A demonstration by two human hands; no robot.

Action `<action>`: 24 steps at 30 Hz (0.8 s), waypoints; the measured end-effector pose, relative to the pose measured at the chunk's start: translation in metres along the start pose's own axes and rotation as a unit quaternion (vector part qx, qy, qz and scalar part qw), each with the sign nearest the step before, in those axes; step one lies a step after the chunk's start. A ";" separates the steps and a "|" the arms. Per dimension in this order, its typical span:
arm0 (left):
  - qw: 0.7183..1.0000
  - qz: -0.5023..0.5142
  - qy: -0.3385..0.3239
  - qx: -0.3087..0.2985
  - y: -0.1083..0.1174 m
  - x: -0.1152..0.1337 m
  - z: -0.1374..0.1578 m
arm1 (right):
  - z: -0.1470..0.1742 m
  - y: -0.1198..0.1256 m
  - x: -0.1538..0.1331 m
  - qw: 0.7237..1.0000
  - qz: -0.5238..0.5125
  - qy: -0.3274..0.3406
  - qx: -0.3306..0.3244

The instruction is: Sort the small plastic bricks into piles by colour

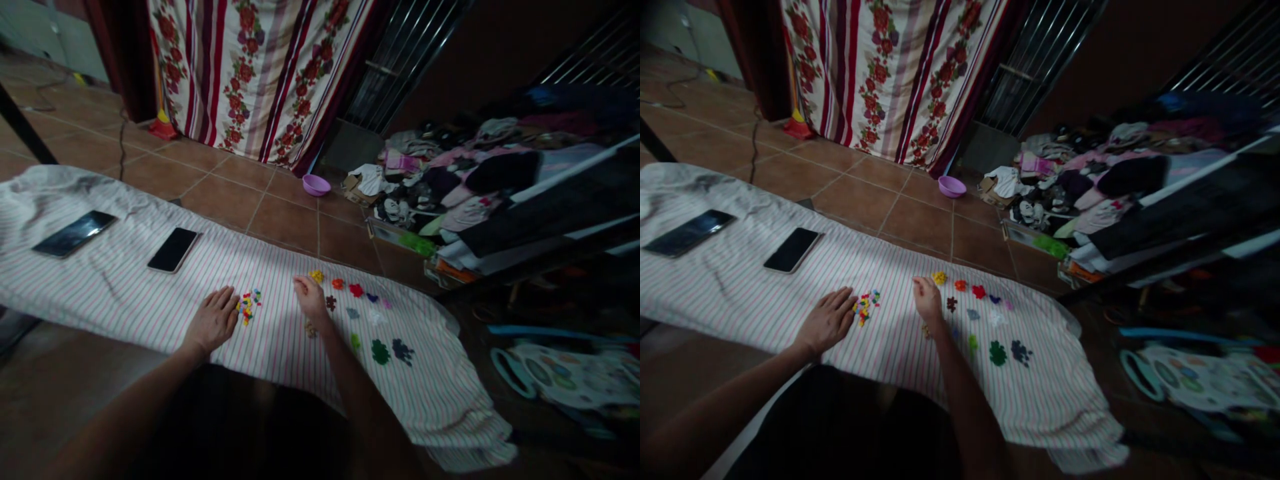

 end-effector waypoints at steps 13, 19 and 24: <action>1.000 -0.011 0.004 -0.016 -0.003 0.000 -0.001 | 0.052 -0.085 -0.048 0.999 -0.025 -0.010 0.023; 1.000 0.015 0.005 -0.008 -0.003 -0.003 0.000 | 0.053 -0.084 -0.059 1.000 -0.013 0.015 0.002; 1.000 0.023 0.004 0.010 -0.001 -0.005 0.000 | 0.054 -0.087 -0.063 0.999 -0.021 0.032 -0.013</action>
Point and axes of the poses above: each hand's wrist, its own z-axis away from the middle knuckle, its own y-axis out of the back of the hand, x = y × z, the point moved 8 cm from there along -z, towards the middle knuckle, and after that the axes turned 10 degrees about -x, right-handed, at the moved point
